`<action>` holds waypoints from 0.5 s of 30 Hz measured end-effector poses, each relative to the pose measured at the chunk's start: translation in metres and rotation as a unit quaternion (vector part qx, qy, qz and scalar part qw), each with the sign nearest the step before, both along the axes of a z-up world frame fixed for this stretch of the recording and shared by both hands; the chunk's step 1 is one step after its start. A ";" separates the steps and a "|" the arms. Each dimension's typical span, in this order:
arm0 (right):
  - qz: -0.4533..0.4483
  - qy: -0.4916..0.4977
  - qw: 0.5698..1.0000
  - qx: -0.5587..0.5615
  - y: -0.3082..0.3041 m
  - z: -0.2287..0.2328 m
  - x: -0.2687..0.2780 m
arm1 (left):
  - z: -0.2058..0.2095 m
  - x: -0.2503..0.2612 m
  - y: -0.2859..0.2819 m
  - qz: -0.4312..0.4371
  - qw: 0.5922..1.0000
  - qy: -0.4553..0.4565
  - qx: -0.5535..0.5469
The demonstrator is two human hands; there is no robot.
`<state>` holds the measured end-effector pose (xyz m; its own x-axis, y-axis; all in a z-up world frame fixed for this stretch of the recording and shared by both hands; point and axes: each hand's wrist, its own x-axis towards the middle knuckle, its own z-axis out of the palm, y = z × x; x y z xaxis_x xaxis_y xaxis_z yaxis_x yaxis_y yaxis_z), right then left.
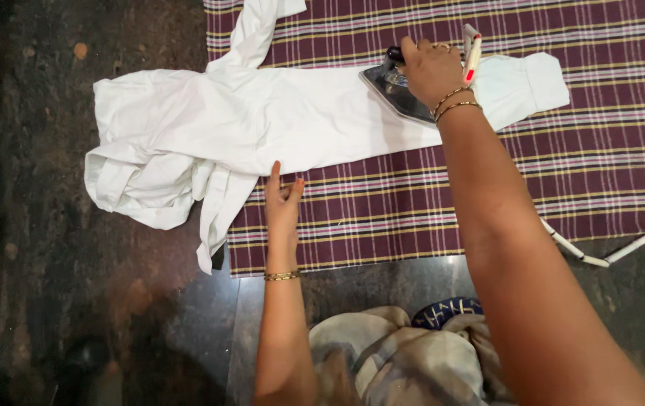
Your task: The person irons a white shirt on a striped mat. They smooth the fabric with their hands, use an iron to press the sleeves and body, and reposition the shirt multiple times to ensure even coverage.
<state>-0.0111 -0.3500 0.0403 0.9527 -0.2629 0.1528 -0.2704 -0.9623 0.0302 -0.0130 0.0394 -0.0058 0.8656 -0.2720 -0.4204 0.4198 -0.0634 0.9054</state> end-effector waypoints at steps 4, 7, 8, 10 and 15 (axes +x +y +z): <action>0.012 0.048 0.998 0.026 0.004 0.009 -0.007 | -0.010 0.005 0.011 0.033 0.997 0.029 -0.058; 0.040 0.089 0.992 0.077 0.005 0.022 -0.013 | -0.012 0.006 0.013 0.032 0.998 0.005 -0.050; 0.043 0.102 0.990 0.082 0.005 0.026 -0.015 | -0.012 0.007 0.013 0.037 0.998 0.013 -0.053; 0.049 0.129 0.986 0.093 0.007 0.031 -0.020 | -0.012 0.008 0.014 0.046 0.997 0.030 -0.058; 0.093 0.152 0.980 0.087 0.018 0.039 -0.029 | -0.009 0.008 0.013 0.053 0.995 0.040 -0.076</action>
<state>-0.0399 -0.3324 0.0790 0.9813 -0.0771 -0.1765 -0.0935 -0.9919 -0.0863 -0.0050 0.0525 -0.0148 0.8580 -0.2462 -0.4508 0.4884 0.1194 0.8644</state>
